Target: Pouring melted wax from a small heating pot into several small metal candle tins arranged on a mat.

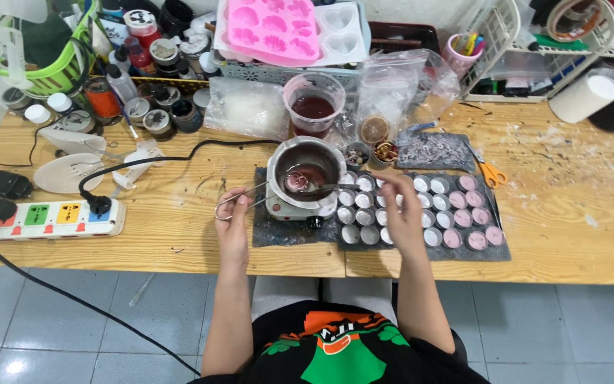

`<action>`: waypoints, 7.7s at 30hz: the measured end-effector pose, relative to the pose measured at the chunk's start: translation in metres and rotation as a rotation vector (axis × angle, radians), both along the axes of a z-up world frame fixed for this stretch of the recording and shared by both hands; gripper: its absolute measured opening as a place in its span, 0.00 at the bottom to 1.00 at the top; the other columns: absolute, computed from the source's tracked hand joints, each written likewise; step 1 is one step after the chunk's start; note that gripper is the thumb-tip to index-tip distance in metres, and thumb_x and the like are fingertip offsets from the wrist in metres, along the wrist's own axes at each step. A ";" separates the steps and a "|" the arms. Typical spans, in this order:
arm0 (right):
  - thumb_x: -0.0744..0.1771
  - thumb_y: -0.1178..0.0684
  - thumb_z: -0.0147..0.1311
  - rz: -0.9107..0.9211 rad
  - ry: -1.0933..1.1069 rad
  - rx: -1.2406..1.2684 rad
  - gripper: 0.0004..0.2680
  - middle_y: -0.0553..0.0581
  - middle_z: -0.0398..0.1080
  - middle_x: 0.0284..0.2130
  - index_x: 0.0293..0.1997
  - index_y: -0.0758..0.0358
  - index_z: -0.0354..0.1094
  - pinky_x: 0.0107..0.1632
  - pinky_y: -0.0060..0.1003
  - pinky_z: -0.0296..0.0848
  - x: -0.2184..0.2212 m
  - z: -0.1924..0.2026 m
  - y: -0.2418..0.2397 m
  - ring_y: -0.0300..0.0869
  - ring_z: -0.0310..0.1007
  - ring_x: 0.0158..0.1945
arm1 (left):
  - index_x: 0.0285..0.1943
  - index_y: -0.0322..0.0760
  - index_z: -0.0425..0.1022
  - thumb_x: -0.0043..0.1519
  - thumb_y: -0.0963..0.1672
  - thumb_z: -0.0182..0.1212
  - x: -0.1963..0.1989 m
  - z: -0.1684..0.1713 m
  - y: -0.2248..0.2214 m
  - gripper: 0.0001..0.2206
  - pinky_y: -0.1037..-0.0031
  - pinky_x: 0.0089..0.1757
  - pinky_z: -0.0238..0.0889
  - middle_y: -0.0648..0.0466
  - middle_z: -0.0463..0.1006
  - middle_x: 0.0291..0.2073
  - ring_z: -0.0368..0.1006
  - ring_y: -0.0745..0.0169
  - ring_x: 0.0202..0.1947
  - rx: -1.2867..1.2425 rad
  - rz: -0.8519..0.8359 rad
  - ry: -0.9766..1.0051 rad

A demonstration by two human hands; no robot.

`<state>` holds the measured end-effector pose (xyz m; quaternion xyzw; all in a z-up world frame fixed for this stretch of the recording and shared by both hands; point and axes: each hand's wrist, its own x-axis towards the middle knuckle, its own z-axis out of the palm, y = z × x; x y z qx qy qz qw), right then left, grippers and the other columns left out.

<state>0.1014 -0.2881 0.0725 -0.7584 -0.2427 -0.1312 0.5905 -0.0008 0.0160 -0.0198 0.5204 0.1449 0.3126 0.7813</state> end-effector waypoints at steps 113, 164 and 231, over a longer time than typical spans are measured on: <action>0.64 0.61 0.68 -0.095 -0.625 -0.451 0.05 0.56 0.69 0.26 0.34 0.68 0.73 0.32 0.39 0.65 -0.042 0.039 0.028 0.46 0.66 0.31 | 0.59 0.45 0.77 0.62 0.52 0.64 -0.047 0.122 -0.020 0.18 0.66 0.39 0.70 0.59 0.80 0.46 0.78 0.59 0.43 1.165 0.081 0.471; 0.66 0.63 0.63 -0.146 -0.338 -0.165 0.03 0.57 0.70 0.27 0.36 0.70 0.73 0.33 0.37 0.67 -0.039 0.010 0.033 0.44 0.69 0.30 | 0.60 0.44 0.76 0.64 0.52 0.62 -0.043 0.129 -0.026 0.19 0.67 0.44 0.68 0.57 0.79 0.44 0.75 0.60 0.44 1.276 0.061 0.566; 0.68 0.55 0.63 -0.308 0.092 -0.304 0.06 0.55 0.77 0.31 0.43 0.68 0.77 0.37 0.31 0.75 0.051 0.021 -0.192 0.36 0.76 0.33 | 0.64 0.46 0.76 0.59 0.54 0.67 -0.040 0.144 -0.038 0.25 0.70 0.30 0.65 0.59 0.81 0.40 0.71 0.65 0.23 1.236 0.021 0.728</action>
